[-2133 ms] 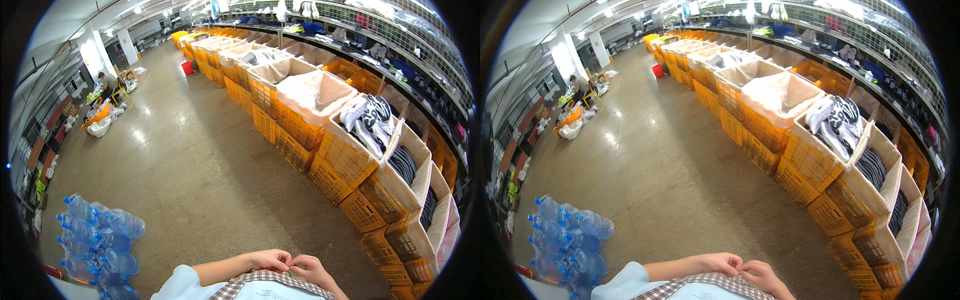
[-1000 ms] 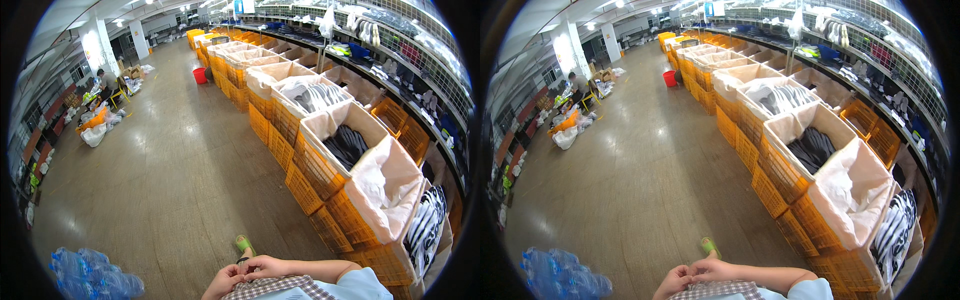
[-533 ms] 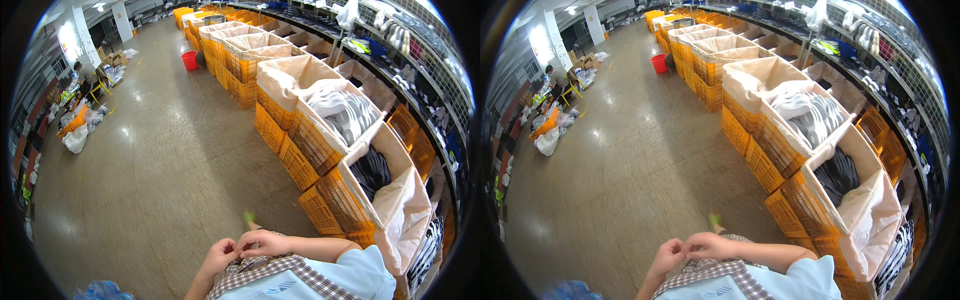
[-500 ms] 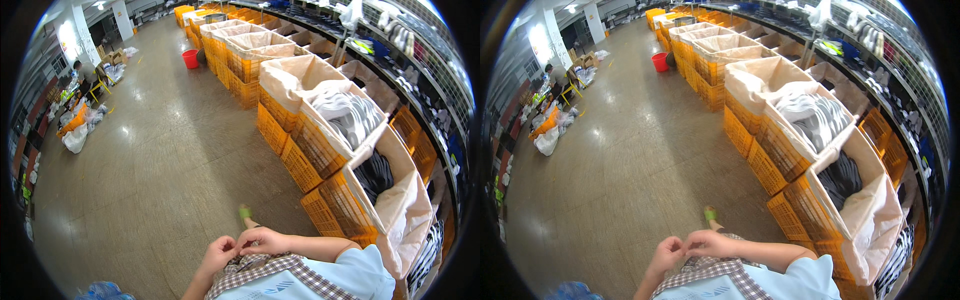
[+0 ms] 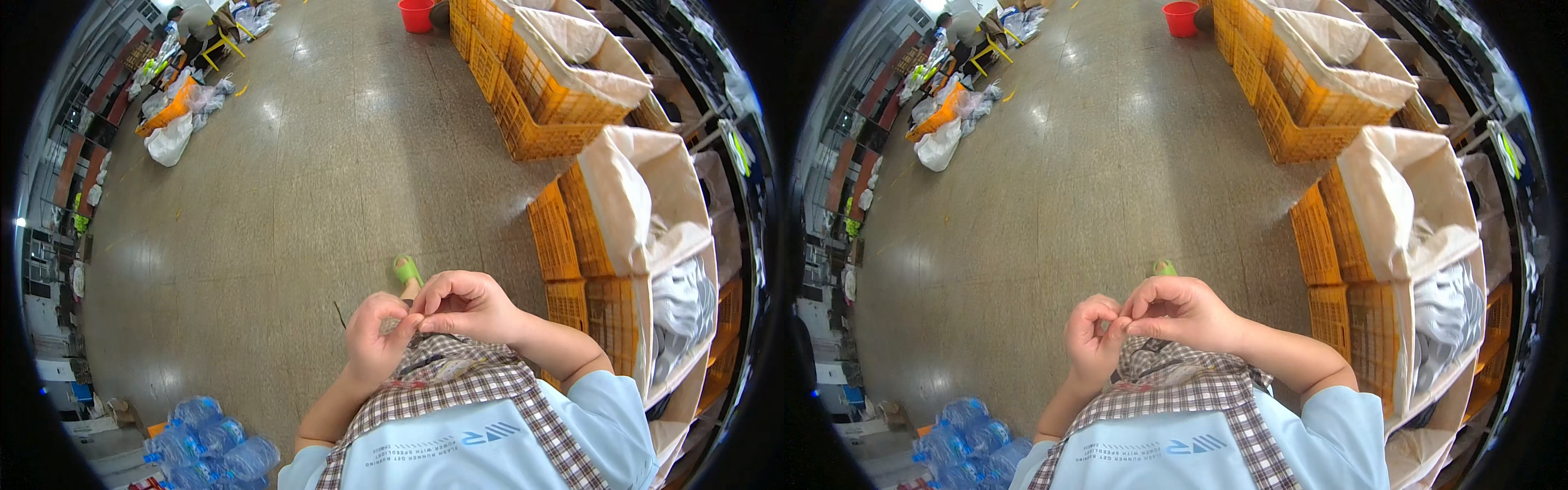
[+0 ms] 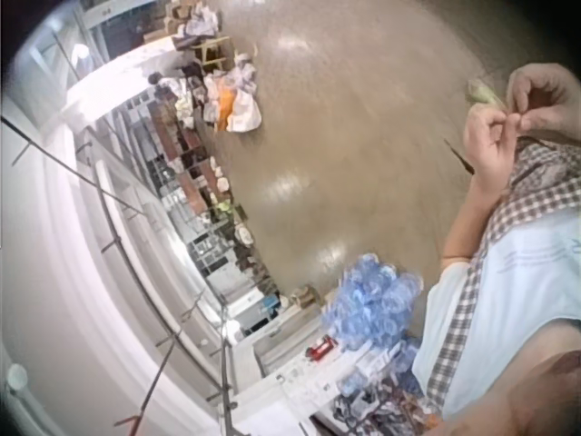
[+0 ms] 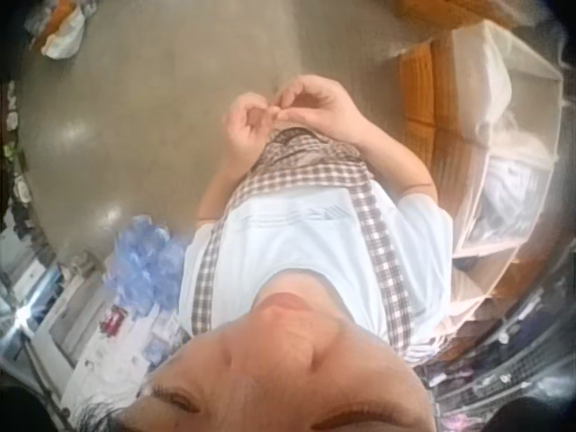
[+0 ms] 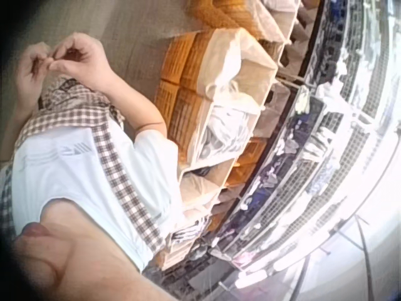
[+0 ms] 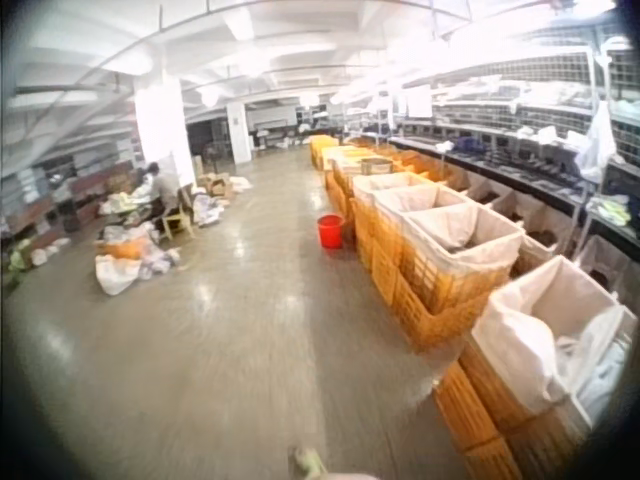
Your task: The person walks through a warehouse and organizes slippers by color and type. They pick up white, pink, and black slippers from bins and shelves, inspect them, and place them back in designated areas.
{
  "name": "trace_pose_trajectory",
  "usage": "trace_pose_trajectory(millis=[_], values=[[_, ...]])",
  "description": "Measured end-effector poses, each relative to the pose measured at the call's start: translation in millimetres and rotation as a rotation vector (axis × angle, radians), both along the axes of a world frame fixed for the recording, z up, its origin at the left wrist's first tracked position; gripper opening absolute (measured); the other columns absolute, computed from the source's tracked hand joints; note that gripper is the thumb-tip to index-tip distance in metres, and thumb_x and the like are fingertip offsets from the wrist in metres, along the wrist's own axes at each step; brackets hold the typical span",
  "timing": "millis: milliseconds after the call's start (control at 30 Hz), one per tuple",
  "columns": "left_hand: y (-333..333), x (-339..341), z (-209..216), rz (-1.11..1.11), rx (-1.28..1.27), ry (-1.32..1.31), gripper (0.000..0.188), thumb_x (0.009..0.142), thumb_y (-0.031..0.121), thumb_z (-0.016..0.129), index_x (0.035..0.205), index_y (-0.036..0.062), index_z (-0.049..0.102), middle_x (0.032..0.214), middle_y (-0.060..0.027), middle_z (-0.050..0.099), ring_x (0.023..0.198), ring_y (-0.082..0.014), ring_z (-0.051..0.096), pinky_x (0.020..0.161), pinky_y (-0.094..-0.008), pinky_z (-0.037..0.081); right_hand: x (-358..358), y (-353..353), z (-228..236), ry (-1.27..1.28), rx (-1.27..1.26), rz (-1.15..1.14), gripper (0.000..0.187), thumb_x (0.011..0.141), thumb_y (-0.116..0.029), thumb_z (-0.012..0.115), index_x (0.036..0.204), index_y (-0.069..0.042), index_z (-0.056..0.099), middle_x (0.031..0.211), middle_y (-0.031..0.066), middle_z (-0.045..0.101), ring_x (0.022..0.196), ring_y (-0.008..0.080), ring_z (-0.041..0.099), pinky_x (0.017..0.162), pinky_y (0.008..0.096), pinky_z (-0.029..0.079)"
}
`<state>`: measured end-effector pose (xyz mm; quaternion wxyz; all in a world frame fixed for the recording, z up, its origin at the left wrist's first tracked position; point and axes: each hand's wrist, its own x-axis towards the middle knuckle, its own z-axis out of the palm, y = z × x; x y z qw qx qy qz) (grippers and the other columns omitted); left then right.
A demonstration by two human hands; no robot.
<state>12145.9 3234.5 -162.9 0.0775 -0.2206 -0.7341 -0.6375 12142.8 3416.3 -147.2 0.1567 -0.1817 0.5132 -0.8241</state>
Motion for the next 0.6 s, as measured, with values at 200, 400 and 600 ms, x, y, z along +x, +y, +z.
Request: trace_pose_trajectory(millis=[200,400,600], values=[[10,-229,5,-0.024,-0.036,0.128,0.022,0.078,0.008,0.074,0.080,0.0050,0.052,0.070,-0.0084,0.058,0.061,-0.0213,0.057,0.055,-0.0302,0.044,-218,7,1,0.014,-0.014,-0.052,0.008,0.085,0.001,0.064,0.090,0.000,0.057,0.098,0.0079,0.063,0.092,0.0120,0.059,0.079,0.0262,0.051],[44,-445,19,-0.066,-0.075,0.194,0.023,0.075,0.009,0.076,0.080,0.0056,0.053,0.068,-0.0076,0.057,0.061,-0.0224,0.057,0.054,-0.0313,0.043,-417,41,16,-0.039,0.030,-0.118,0.011,0.086,0.000,0.063,0.096,0.001,0.058,0.099,0.0067,0.063,0.091,0.0107,0.059,0.078,0.0252,0.051],[85,-673,19,-0.050,-0.348,0.341,0.020,0.068,0.005,0.076,0.076,0.0069,0.058,0.070,-0.0050,0.060,0.064,-0.0232,0.059,0.057,-0.0337,0.044,-641,94,-11,-0.102,0.131,-0.092,0.015,0.086,-0.002,0.063,0.101,0.002,0.063,0.096,0.0057,0.064,0.089,0.0099,0.060,0.076,0.0240,0.051]])
